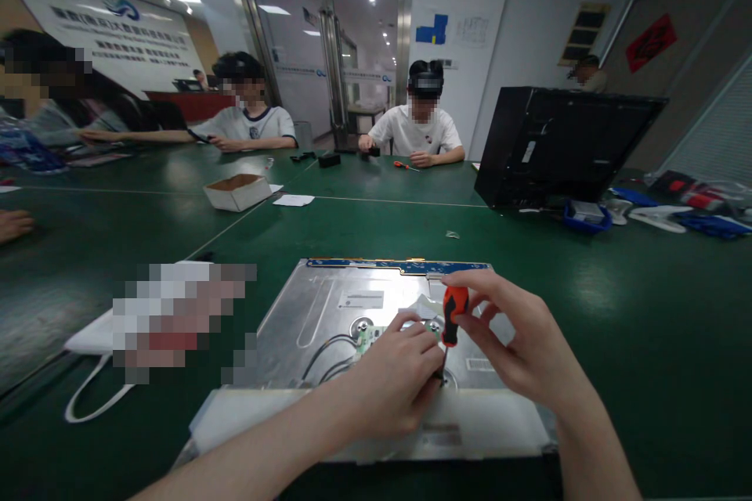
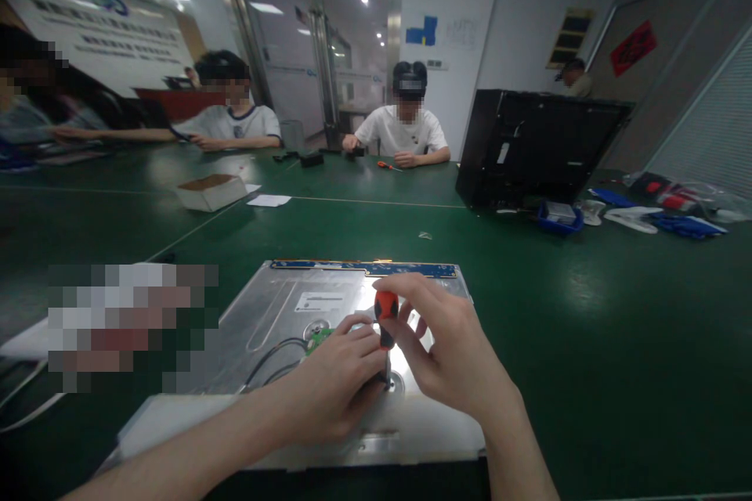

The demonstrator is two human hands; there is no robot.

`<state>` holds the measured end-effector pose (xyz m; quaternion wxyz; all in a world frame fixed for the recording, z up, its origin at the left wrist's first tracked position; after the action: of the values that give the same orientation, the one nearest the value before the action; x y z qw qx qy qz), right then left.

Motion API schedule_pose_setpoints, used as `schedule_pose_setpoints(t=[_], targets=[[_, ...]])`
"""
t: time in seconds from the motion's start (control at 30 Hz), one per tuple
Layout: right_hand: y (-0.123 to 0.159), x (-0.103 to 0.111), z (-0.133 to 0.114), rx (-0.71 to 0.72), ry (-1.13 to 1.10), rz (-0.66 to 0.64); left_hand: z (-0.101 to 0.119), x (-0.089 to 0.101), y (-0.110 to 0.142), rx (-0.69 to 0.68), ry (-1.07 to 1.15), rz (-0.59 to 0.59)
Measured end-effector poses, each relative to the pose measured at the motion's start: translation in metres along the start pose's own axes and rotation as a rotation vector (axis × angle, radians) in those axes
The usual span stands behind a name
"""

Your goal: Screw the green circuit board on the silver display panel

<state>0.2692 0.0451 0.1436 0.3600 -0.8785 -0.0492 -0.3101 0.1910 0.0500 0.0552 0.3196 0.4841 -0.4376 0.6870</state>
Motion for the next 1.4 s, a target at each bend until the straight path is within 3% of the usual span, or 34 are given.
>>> schedule_pose_setpoints(t=[0.33, 0.77, 1.13, 1.4], targets=[[0.002, 0.001, 0.009, -0.067, -0.055, 0.052, -0.001, -0.004, 0.001, 0.01, 0.076, -0.027], [-0.001, 0.001, -0.002, 0.009, 0.019, 0.008, -0.001, 0.0, 0.0, 0.005, 0.037, -0.017], [0.001, 0.003, 0.007, -0.068, -0.031, 0.079, -0.002, -0.005, 0.001, 0.016, 0.07, -0.045], [0.0, 0.005, -0.001, 0.021, -0.007, 0.061, -0.001, -0.002, 0.0, 0.002, 0.05, -0.02]])
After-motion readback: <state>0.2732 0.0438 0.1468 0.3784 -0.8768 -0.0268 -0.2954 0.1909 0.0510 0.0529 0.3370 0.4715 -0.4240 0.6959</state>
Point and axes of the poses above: each hand's wrist, its own y-axis away from the middle knuckle, its own x-axis out of the back of the hand, z = x × y, the point moved 10 cm from there along -y, towards the middle knuckle
